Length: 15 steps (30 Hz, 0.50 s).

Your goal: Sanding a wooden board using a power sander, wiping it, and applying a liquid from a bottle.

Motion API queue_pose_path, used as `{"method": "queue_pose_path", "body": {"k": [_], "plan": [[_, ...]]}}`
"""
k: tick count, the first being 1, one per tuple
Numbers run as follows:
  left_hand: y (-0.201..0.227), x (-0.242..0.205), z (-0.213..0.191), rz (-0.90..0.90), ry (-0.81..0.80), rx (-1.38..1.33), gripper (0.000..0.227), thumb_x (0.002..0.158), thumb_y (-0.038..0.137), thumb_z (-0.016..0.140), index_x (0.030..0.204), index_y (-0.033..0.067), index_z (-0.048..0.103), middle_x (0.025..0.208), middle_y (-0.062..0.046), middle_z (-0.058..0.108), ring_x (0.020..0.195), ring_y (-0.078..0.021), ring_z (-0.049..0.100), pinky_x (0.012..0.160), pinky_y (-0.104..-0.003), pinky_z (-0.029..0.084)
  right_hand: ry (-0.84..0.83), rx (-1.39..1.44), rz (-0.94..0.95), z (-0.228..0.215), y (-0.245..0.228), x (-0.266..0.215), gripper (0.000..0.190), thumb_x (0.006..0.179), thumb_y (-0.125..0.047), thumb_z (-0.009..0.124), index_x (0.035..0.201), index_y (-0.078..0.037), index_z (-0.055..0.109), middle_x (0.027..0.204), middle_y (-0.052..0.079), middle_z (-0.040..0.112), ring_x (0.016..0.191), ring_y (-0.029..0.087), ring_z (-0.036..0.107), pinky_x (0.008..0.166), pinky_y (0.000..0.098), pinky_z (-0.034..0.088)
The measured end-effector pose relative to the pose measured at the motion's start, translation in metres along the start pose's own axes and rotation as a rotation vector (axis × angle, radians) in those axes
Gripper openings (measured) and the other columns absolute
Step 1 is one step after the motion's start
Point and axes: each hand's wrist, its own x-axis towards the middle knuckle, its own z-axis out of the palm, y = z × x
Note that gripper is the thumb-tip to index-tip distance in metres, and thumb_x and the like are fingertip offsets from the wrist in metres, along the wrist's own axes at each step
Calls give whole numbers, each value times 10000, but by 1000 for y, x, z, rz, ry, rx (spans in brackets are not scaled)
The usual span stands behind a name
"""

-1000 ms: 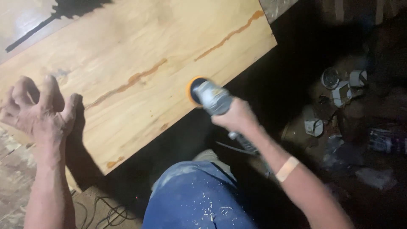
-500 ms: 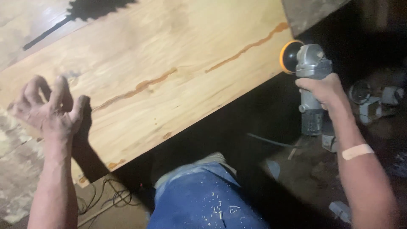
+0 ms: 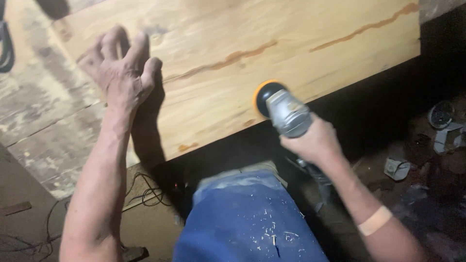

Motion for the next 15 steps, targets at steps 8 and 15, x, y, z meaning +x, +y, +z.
{"method": "queue_pose_path", "body": {"k": [8, 15], "plan": [[-64, -7, -3, 314, -93, -37, 464, 992, 508, 707, 1399, 287, 684, 1498, -55, 569, 1200, -347, 488, 781, -491, 416, -57, 82, 109, 60, -47, -64, 391, 638, -345, 819, 973, -147, 788, 837, 53, 751, 702, 182, 680, 627, 373, 512], [-58, -3, -8, 303, 43, -122, 393, 920, 456, 711, 1254, 252, 686, 1382, -42, 595, 1210, -301, 488, 749, -479, 368, 166, 339, 106, 43, -11, -36, 161, 737, -229, 756, 844, -121, 704, 825, 7, 646, 769, 142, 582, 696, 330, 461]]}}
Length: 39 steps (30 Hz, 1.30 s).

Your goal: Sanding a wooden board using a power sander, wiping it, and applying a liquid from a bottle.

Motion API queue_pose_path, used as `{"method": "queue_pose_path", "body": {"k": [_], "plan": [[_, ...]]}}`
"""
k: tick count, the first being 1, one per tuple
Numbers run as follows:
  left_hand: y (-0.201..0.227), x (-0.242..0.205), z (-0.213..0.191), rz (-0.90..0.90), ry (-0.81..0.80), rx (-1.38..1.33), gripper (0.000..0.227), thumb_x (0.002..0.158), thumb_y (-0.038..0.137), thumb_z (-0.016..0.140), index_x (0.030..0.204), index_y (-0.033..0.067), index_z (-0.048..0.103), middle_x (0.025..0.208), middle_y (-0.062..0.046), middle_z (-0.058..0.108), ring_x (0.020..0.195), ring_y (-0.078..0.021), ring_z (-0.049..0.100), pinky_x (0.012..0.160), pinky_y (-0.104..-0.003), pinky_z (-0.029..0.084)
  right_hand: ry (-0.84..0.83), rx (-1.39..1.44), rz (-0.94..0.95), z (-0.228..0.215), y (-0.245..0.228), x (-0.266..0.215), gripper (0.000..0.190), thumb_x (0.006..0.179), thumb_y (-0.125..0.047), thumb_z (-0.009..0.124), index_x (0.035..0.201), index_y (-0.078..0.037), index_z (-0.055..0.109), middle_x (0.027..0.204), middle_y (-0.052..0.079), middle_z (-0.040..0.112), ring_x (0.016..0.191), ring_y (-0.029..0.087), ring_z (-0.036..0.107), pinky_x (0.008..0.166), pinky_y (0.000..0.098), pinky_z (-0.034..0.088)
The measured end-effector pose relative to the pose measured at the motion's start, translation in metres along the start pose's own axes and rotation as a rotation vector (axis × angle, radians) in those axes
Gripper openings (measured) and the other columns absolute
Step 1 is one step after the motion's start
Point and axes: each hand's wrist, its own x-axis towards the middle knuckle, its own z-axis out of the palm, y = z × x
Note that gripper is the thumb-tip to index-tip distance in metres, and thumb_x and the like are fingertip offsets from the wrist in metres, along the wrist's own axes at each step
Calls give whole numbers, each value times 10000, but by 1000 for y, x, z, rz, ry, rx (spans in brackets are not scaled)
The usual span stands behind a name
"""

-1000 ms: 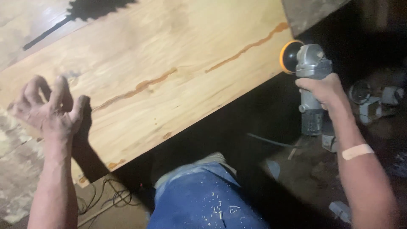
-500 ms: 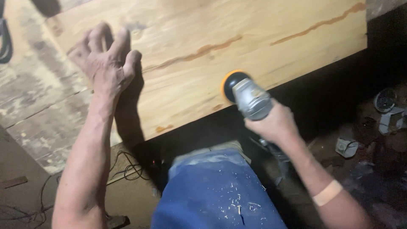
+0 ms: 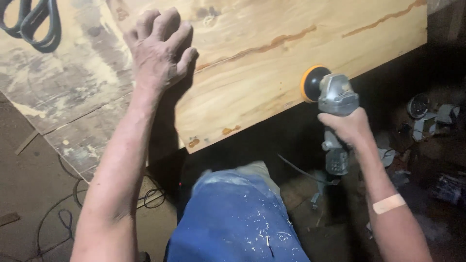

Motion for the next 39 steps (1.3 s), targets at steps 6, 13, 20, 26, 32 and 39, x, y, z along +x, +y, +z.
{"method": "queue_pose_path", "body": {"k": [6, 13, 20, 26, 32, 39], "plan": [[-3, -4, 0, -71, 1, -96, 302, 930, 426, 787, 1190, 281, 741, 1401, -53, 577, 1274, -361, 441, 866, -552, 367, -49, -111, -73, 52, -20, -46, 229, 670, -319, 826, 748, -118, 749, 720, -20, 600, 690, 92, 546, 608, 347, 457], [-5, -5, -1, -110, -36, -95, 285, 902, 359, 841, 1136, 294, 693, 1317, -55, 594, 1135, -352, 484, 760, -498, 372, -14, -67, -28, 40, -11, -36, 212, 715, -278, 819, 865, -147, 745, 818, -7, 662, 726, 121, 586, 643, 338, 463], [-6, -4, 0, -106, 1, -90, 292, 889, 387, 861, 1131, 300, 723, 1216, -34, 634, 1028, -330, 537, 760, -499, 372, -110, -191, 15, 98, -42, -106, 315, 643, -321, 870, 870, -114, 800, 752, 21, 720, 682, 112, 646, 611, 349, 496], [-7, -6, 2, -105, 24, -115, 220, 902, 388, 828, 1075, 308, 717, 1169, -36, 650, 1017, -341, 530, 771, -517, 361, -136, -207, 21, 102, -35, -104, 294, 637, -325, 846, 857, -135, 802, 759, 10, 707, 694, 107, 605, 606, 354, 480], [-9, -7, 10, -130, 36, -108, 283, 885, 417, 851, 1120, 325, 724, 1146, -30, 657, 1034, -328, 543, 827, -519, 352, -102, -203, -7, 104, -38, -111, 317, 652, -326, 886, 858, -96, 813, 735, 19, 686, 694, 93, 609, 599, 362, 473], [-6, -6, 7, -142, 69, -175, 126, 906, 427, 758, 980, 330, 725, 887, 14, 669, 870, -304, 577, 815, -520, 314, -241, -415, -196, 159, -62, -159, 581, 594, -437, 821, 1042, -93, 684, 960, 157, 779, 886, 366, 754, 764, 429, 573]]}}
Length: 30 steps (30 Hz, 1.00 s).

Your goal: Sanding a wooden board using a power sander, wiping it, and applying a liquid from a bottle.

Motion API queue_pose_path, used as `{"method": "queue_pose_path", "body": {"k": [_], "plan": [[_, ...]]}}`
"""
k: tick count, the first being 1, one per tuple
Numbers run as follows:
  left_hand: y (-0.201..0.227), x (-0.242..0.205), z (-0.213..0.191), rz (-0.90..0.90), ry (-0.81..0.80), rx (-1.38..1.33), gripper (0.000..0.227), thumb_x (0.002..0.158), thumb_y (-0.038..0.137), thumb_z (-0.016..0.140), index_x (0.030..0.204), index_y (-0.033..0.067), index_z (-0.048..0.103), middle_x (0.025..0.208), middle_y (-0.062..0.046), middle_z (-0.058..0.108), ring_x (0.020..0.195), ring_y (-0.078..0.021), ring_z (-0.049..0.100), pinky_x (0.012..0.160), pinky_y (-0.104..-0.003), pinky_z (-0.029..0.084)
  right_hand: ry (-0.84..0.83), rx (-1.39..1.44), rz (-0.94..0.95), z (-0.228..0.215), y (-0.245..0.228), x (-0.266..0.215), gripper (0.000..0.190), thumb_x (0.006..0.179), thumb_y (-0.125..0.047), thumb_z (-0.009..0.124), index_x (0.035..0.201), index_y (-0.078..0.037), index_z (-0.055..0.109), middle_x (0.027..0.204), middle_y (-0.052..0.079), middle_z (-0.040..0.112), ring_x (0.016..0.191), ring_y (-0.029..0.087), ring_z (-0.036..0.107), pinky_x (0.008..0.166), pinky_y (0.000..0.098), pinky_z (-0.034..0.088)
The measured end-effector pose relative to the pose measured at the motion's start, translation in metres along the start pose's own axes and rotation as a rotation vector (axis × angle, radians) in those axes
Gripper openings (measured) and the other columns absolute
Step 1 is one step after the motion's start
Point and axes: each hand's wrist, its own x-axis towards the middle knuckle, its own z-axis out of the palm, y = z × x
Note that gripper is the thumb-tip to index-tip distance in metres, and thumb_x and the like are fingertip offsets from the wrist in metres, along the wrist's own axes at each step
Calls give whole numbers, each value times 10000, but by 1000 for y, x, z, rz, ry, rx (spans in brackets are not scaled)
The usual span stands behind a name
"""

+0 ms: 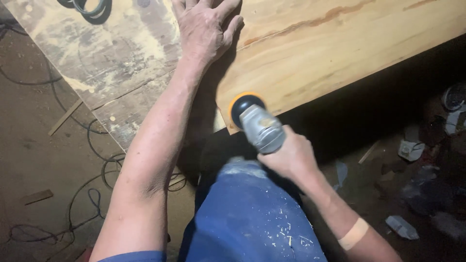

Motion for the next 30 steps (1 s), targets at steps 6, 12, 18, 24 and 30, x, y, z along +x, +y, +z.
{"method": "queue_pose_path", "body": {"k": [6, 12, 18, 24, 30], "plan": [[0, 1, -2, 17, -6, 17, 181, 880, 420, 796, 1015, 324, 724, 972, 6, 667, 915, -313, 556, 807, -510, 324, -145, -101, -35, 7, -13, -9, 637, 652, -492, 816, 1112, -108, 599, 986, 138, 764, 901, 387, 728, 804, 466, 564], [0, 0, -4, 35, -10, 47, 219, 894, 413, 809, 1079, 325, 733, 1037, -6, 672, 947, -324, 564, 802, -512, 337, -42, -67, 98, -19, 21, 6, 683, 602, -459, 884, 1170, -153, 662, 1050, 150, 773, 968, 359, 748, 810, 443, 587], [1, 1, -6, 45, -1, 50, 220, 899, 397, 805, 1080, 309, 715, 1055, -17, 668, 952, -319, 561, 813, -490, 334, 112, 177, 192, -45, 60, 27, 431, 624, -372, 854, 938, -85, 786, 834, 83, 753, 751, 146, 668, 654, 387, 504], [-4, 2, -2, 22, -48, 90, 217, 882, 369, 795, 1053, 337, 666, 1059, -10, 605, 894, -311, 535, 697, -478, 354, 262, 363, 212, -81, 108, 70, 279, 716, -338, 820, 931, -171, 759, 846, 1, 670, 737, 151, 598, 630, 382, 466], [-23, -2, 10, 60, -101, -64, 98, 941, 263, 785, 989, 316, 719, 622, 53, 588, 657, -233, 590, 901, -501, 321, 204, 376, 128, -61, 53, 40, 157, 711, -270, 816, 786, -159, 734, 730, -34, 620, 661, 92, 543, 574, 342, 442]]}}
